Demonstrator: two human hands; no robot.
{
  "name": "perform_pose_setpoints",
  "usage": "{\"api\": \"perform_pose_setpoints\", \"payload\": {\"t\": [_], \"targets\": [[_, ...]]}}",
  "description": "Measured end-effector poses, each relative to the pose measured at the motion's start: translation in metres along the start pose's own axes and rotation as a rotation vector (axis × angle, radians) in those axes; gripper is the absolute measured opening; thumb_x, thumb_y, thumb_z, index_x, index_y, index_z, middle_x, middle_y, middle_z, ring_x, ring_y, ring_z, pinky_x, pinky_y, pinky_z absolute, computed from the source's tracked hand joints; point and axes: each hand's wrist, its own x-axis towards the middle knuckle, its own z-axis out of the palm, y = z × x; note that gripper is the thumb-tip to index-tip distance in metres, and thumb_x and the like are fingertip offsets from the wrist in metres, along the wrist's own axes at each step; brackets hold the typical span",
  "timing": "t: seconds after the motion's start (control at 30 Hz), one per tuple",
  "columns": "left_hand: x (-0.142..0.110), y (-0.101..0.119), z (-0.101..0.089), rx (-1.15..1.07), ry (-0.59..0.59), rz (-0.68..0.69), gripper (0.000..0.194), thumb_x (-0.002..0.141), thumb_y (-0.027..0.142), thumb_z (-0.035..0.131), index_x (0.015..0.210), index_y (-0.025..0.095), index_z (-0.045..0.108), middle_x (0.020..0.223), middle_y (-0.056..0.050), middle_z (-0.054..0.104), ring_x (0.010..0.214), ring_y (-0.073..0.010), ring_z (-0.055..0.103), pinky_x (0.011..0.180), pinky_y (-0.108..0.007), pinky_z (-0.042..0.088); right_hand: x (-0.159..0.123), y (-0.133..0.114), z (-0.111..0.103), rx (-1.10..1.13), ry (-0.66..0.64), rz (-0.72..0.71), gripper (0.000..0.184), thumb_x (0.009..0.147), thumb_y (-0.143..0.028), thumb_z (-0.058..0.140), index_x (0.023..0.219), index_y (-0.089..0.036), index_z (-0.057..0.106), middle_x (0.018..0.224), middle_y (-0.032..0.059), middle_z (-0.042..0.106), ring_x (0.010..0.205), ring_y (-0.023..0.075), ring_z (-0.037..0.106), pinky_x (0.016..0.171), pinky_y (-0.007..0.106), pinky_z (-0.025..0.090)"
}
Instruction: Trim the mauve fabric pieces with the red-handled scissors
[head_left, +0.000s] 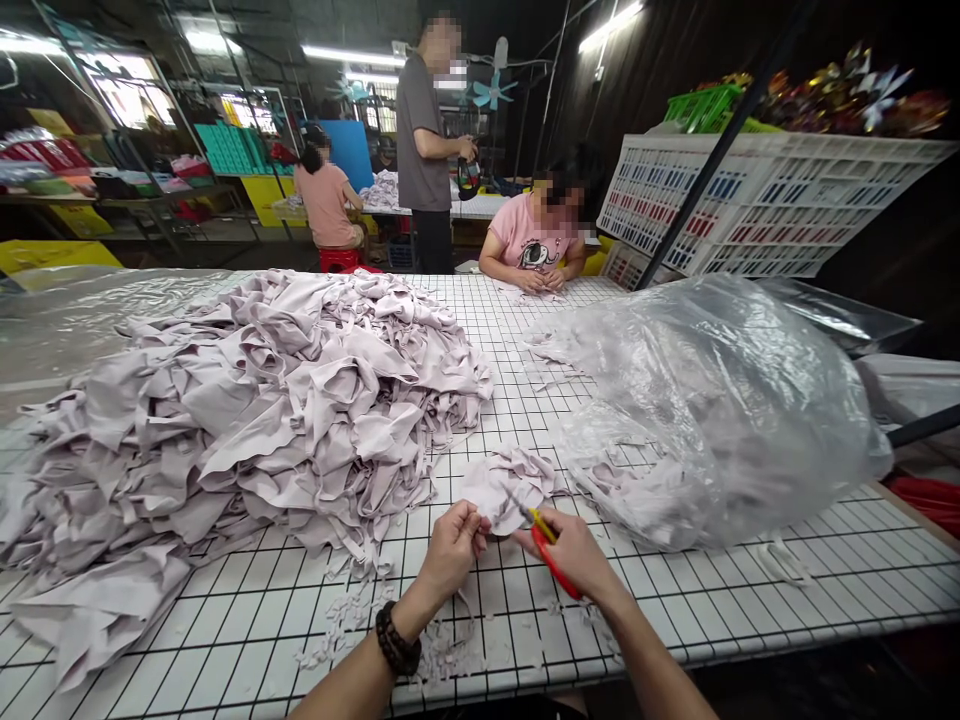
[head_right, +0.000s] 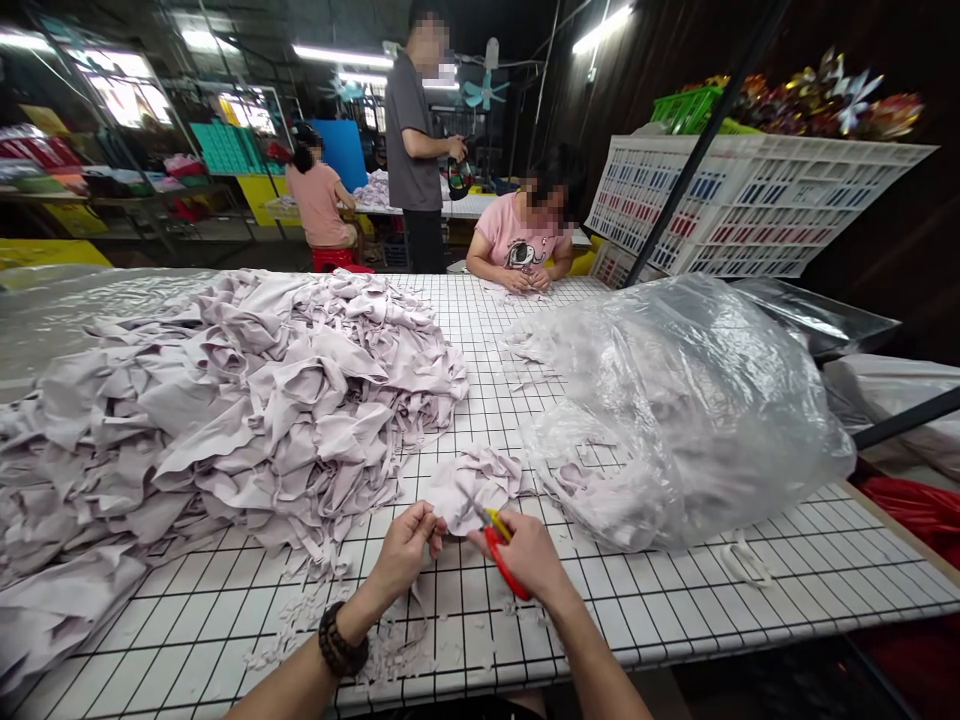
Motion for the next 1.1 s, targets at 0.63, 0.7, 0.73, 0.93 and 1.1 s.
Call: {"api": "perform_pose_setpoints", "payload": {"t": [0.63, 0.7, 0.73, 0.93, 1.1], "targets": [[0.002, 0.036, -0.057, 0.065, 0.222, 0.145, 0.03, 0.09, 0.038, 0.047, 0.077, 0.015, 0.061, 0.076, -0.005, 0.061, 0.076, -0.0175, 0.055, 0.073, -0.027, 0.043, 0.032, -0.011, -0.021, 0.575, -0.077, -0.014, 0.016, 0.078, -0.035, 0.057, 0.078, -0.021, 0.049, 0.069, -0.0013, 0.056, 0.054, 0.0117, 0.05, 0.054, 0.025, 0.044], [0.012, 0.049, -0.06, 0.091, 0.23, 0.204, 0.03, 0.09, 0.038, 0.043, 0.075, 0.016, 0.057, 0.073, -0.004, 0.058, 0.068, -0.0154, 0.053, 0.066, -0.026, 0.043, 0.033, -0.019, -0.033, 0.714, -0.104, -0.007, 0.021, 0.077, -0.039, 0.062, 0.078, -0.021, 0.05, 0.069, -0.0019, 0.056, 0.053, 0.0105, 0.049, 0.054, 0.024, 0.044], [0.019, 0.057, -0.061, 0.108, 0.235, 0.233, 0.031, 0.091, 0.038, 0.041, 0.072, 0.017, 0.054, 0.071, -0.003, 0.055, 0.064, -0.0143, 0.051, 0.063, -0.025, 0.042, 0.036, -0.022, -0.038, 0.774, -0.079, 0.008, 0.024, 0.074, -0.04, 0.065, 0.078, -0.021, 0.05, 0.069, -0.0018, 0.056, 0.053, 0.0104, 0.049, 0.054, 0.024, 0.044], [0.083, 0.084, -0.067, 0.285, 0.284, 0.306, 0.033, 0.089, 0.035, 0.037, 0.06, 0.021, 0.037, 0.059, 0.003, 0.039, 0.057, -0.0129, 0.041, 0.059, -0.025, 0.038, 0.075, -0.012, -0.042, 0.731, 0.273, 0.134, 0.032, 0.066, -0.045, 0.068, 0.077, -0.02, 0.051, 0.077, 0.0026, 0.061, 0.059, 0.0129, 0.051, 0.057, 0.026, 0.043], [0.105, 0.077, -0.067, 0.544, 0.312, 0.274, 0.014, 0.071, 0.022, 0.059, 0.061, 0.019, 0.049, 0.072, -0.002, 0.05, 0.074, -0.0192, 0.05, 0.076, -0.033, 0.041, 0.075, 0.013, -0.034, 0.551, 0.29, 0.242, 0.028, 0.063, -0.039, 0.067, 0.081, -0.019, 0.058, 0.072, 0.0022, 0.064, 0.064, 0.0172, 0.057, 0.058, 0.027, 0.043]]}}
